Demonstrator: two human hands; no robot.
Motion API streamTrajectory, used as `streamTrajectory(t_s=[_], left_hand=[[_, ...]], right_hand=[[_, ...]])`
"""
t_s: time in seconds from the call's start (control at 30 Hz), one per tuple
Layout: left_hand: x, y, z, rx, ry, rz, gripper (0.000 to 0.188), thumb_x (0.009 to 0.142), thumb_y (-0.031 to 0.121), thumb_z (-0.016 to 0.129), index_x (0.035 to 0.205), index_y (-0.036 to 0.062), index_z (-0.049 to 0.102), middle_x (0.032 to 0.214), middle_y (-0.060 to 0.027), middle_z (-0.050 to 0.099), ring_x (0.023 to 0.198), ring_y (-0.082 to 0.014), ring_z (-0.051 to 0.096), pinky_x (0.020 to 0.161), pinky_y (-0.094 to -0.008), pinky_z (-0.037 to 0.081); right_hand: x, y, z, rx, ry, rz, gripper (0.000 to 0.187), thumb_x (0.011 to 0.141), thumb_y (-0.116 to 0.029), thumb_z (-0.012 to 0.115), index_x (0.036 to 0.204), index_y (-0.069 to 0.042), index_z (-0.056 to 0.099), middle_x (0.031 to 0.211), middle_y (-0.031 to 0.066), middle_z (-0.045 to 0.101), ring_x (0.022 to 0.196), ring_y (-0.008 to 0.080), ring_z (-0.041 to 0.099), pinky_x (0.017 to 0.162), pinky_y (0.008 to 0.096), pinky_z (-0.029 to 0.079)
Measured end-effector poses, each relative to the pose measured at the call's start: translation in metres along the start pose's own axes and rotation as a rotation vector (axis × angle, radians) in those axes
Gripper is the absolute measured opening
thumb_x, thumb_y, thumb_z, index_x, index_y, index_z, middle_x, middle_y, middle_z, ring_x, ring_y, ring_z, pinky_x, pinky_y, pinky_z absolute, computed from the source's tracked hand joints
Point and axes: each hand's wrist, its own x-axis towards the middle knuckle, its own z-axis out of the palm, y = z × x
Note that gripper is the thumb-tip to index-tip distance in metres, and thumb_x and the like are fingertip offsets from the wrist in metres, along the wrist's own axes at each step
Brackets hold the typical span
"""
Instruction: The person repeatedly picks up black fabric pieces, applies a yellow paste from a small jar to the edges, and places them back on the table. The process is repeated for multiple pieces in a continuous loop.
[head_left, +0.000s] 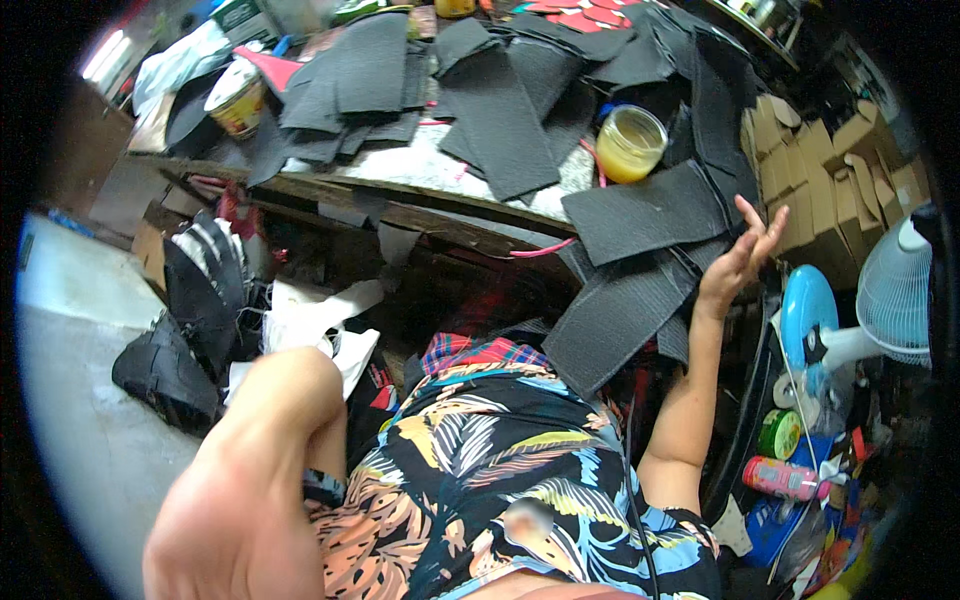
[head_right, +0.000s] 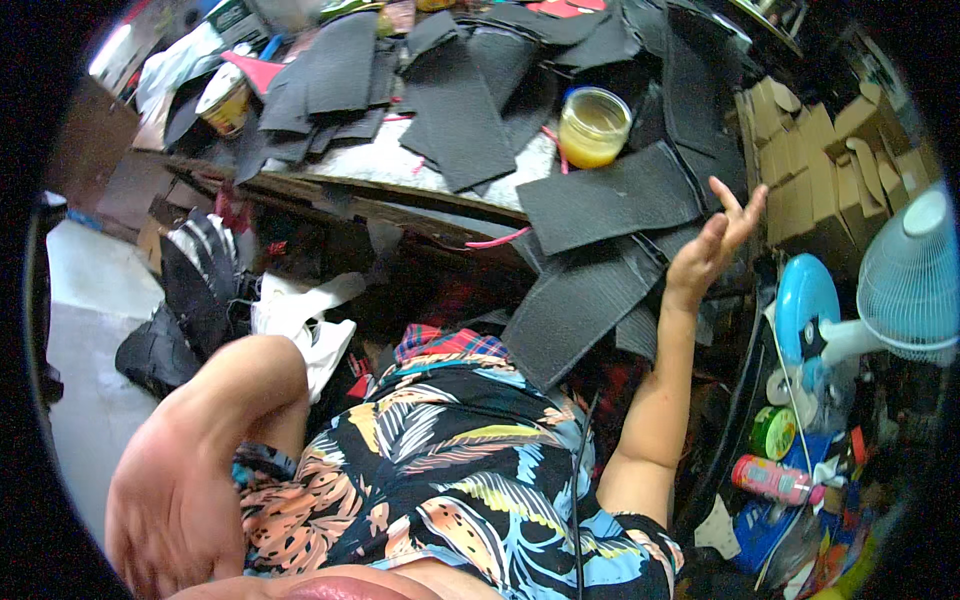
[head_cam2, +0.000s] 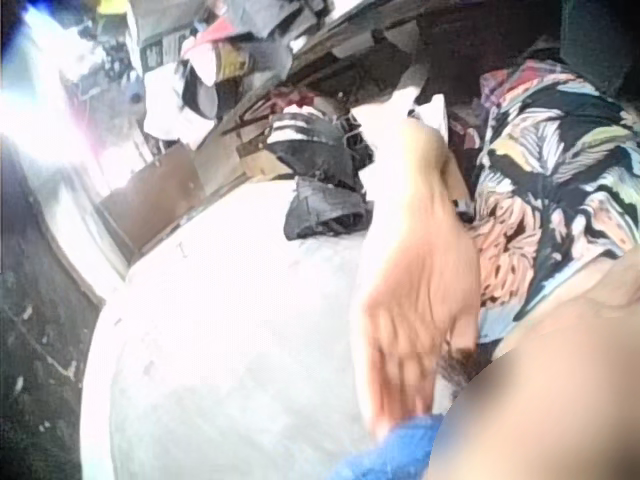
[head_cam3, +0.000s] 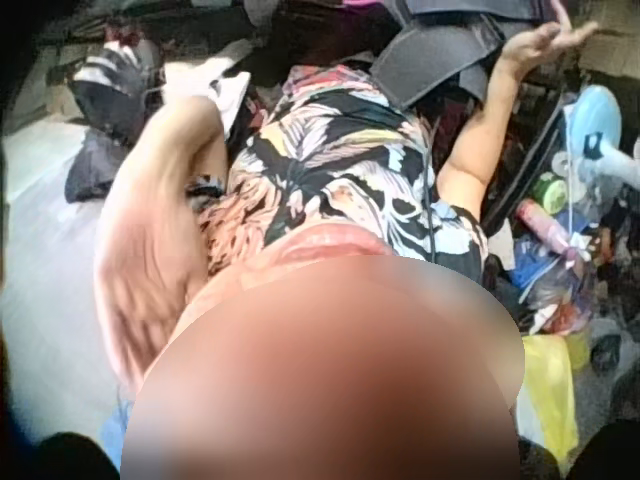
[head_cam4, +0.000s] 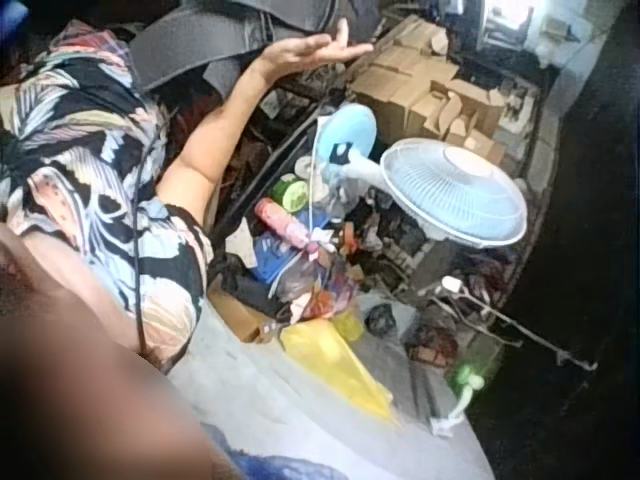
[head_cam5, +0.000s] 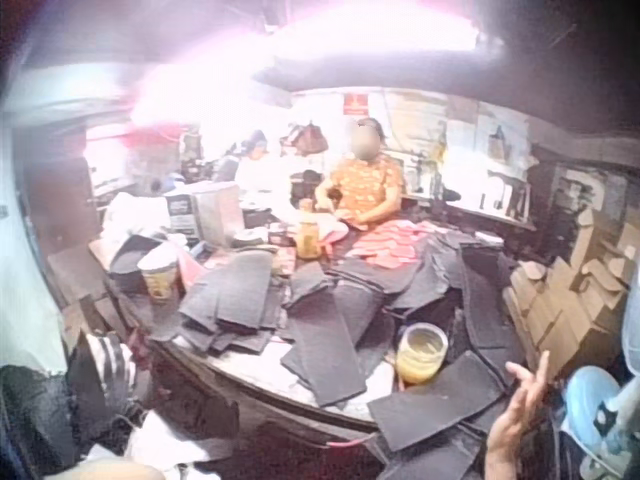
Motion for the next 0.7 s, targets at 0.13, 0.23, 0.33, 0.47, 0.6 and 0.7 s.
streamTrajectory(t_s=[0.13,0.23,0.33,0.47,0.6,0.7], left_hand=[[-0.060,-0.004,-0.002,0.706,0.398,-0.169,0.063,0.101,0.063,0.037,0.154,0.0311,0.029,0.154,-0.0137,0.041,0.123,-0.0295,0.055,0.098,-0.0559,0.049],[-0.138,-0.036,-0.011,0.633,0.068,-0.735,0.054,0.101,0.038,0.053,0.133,-0.0062,0.050,0.133,-0.0201,0.056,0.126,-0.0350,0.054,0.108,-0.0534,0.044],[-0.210,-0.065,-0.023,0.941,-0.652,-0.975,0.047,0.088,0.031,0.069,0.129,0.0084,0.062,0.144,-0.0244,0.048,0.134,-0.0434,0.042,0.114,-0.0510,0.032],[-0.284,-0.094,-0.024,1.143,-0.963,-1.239,0.075,0.084,0.053,0.072,0.146,0.0159,0.051,0.157,-0.0217,0.034,0.147,-0.0464,0.024,0.117,-0.0622,0.021],[-0.316,-0.097,-0.032,1.294,-1.240,-1.240,0.067,0.080,0.045,0.076,0.139,0.0191,0.057,0.150,-0.0133,0.048,0.141,-0.0404,0.038,0.114,-0.0625,0.028],[-0.323,-0.088,-0.037,1.264,-1.088,-1.014,0.042,0.072,0.018,0.076,0.114,0.0155,0.071,0.116,-0.0046,0.069,0.116,-0.0278,0.060,0.103,-0.0504,0.043]], right_hand=[[0.000,0.005,0.001,0.018,-0.001,0.014,0.068,0.109,-0.048,0.028,0.158,-0.003,0.018,0.128,0.0214,0.063,0.124,0.0300,0.055,0.116,0.0463,0.025],[0.000,0.008,0.001,0.009,-0.014,0.023,0.068,0.109,-0.048,0.026,0.158,-0.003,0.017,0.129,0.0209,0.063,0.125,0.0297,0.055,0.116,0.0466,0.026],[0.001,0.011,0.001,0.030,-0.024,0.000,0.067,0.110,-0.046,0.026,0.158,-0.002,0.016,0.128,0.0240,0.062,0.124,0.0316,0.056,0.115,0.0479,0.028],[0.002,0.014,0.001,-0.027,-0.020,-0.025,0.066,0.110,-0.045,0.027,0.158,-0.001,0.016,0.127,0.0255,0.062,0.123,0.0322,0.056,0.117,0.0500,0.025],[0.002,0.017,0.001,0.001,-0.019,-0.011,0.066,0.110,-0.044,0.027,0.158,-0.001,0.016,0.124,0.0258,0.063,0.120,0.0316,0.058,0.117,0.0505,0.026],[0.003,0.019,0.000,-0.021,-0.018,-0.028,0.065,0.110,-0.043,0.027,0.158,-0.001,0.016,0.124,0.0255,0.063,0.119,0.0309,0.059,0.116,0.0495,0.028]])
